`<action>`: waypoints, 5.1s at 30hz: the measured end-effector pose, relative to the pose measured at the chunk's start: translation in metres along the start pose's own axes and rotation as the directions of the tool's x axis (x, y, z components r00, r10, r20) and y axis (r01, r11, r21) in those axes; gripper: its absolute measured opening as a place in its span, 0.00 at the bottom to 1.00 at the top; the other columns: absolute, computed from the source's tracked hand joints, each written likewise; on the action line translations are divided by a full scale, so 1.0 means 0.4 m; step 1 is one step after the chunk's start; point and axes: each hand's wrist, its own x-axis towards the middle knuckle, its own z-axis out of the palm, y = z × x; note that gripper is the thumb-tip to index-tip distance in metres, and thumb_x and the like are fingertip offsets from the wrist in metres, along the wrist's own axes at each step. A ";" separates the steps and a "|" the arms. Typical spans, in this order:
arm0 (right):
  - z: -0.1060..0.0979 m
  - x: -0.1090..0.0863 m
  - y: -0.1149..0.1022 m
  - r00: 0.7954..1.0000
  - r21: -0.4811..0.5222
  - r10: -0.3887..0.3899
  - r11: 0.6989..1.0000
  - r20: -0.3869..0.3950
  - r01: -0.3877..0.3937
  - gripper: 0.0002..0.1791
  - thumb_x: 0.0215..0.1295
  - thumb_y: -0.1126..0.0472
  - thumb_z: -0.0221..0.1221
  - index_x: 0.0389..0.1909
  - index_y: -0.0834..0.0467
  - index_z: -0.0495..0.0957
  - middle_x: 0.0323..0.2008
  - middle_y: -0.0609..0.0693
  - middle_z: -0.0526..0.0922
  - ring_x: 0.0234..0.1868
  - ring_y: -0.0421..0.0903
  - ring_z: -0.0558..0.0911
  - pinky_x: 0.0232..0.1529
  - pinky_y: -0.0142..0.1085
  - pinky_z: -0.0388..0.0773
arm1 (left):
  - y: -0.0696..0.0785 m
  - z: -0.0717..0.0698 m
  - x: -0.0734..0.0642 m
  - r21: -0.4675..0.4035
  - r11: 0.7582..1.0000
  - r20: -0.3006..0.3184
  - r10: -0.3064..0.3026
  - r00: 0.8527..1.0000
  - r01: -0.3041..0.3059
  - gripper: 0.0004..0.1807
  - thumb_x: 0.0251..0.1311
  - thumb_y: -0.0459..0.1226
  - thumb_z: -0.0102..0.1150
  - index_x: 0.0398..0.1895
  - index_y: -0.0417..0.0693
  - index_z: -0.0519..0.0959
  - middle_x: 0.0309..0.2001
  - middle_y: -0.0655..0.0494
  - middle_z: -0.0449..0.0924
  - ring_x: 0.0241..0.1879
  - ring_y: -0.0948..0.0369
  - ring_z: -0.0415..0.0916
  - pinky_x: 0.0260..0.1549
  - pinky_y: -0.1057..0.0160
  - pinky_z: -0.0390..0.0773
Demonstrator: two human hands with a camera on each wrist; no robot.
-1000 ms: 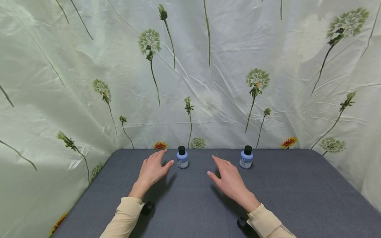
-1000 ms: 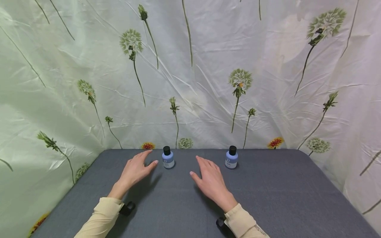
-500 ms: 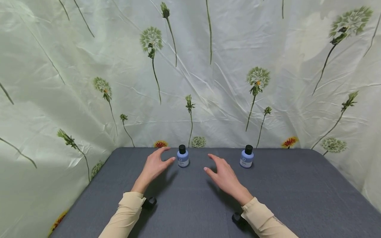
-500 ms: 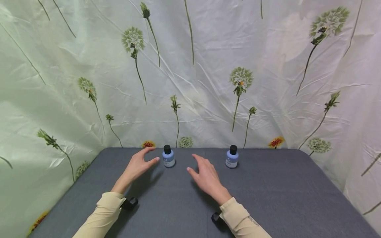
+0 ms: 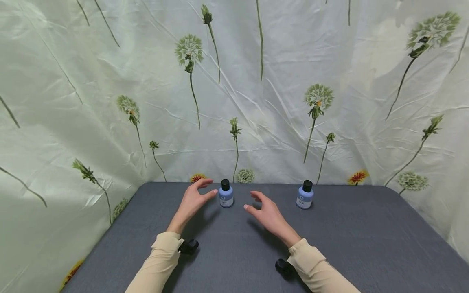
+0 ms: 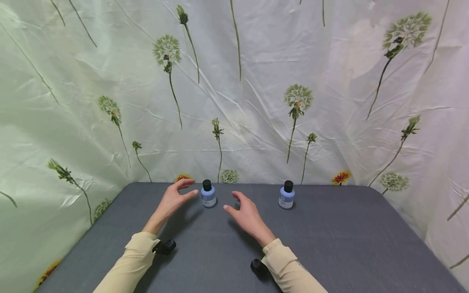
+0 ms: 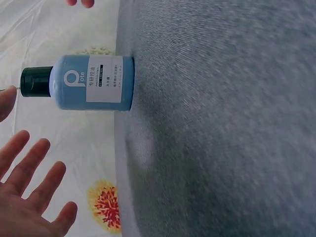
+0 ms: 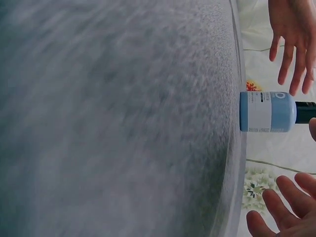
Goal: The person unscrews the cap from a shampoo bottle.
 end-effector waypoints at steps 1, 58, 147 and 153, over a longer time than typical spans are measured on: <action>0.003 0.004 0.002 1.000 0.009 0.000 1.000 -0.003 0.000 0.33 0.67 0.48 0.62 0.69 0.57 0.67 0.64 0.55 0.73 0.65 0.54 0.71 0.59 0.55 0.68 | 0.000 0.002 0.003 -0.015 1.000 0.004 0.003 1.000 -0.003 0.26 0.58 0.47 0.70 0.59 0.50 0.78 0.58 0.53 0.77 0.61 0.51 0.70 0.57 0.43 0.68; 0.113 0.150 -0.043 0.984 0.292 -0.122 0.953 0.126 0.081 0.35 0.61 0.63 0.67 0.67 0.66 0.66 0.61 0.63 0.74 0.63 0.60 0.73 0.60 0.51 0.69 | -0.027 0.025 0.095 -0.374 0.918 0.280 -0.023 0.960 0.131 0.29 0.57 0.41 0.70 0.62 0.45 0.77 0.58 0.51 0.78 0.60 0.53 0.73 0.59 0.47 0.68; -0.016 0.045 0.012 0.989 0.314 -0.103 0.947 0.109 0.064 0.30 0.63 0.58 0.67 0.64 0.61 0.73 0.54 0.55 0.80 0.57 0.55 0.76 0.54 0.50 0.74 | 0.098 0.118 0.063 -0.417 0.906 0.348 0.086 0.934 0.072 0.18 0.58 0.37 0.69 0.53 0.45 0.82 0.49 0.50 0.82 0.48 0.54 0.79 0.50 0.53 0.74; -0.032 0.022 0.013 0.993 0.306 -0.067 0.951 0.099 0.034 0.30 0.61 0.57 0.68 0.63 0.60 0.74 0.54 0.54 0.80 0.57 0.54 0.77 0.54 0.50 0.74 | 0.116 0.132 0.050 -0.430 0.900 0.363 0.101 0.926 0.070 0.18 0.60 0.35 0.68 0.53 0.43 0.81 0.47 0.51 0.83 0.49 0.52 0.79 0.51 0.48 0.74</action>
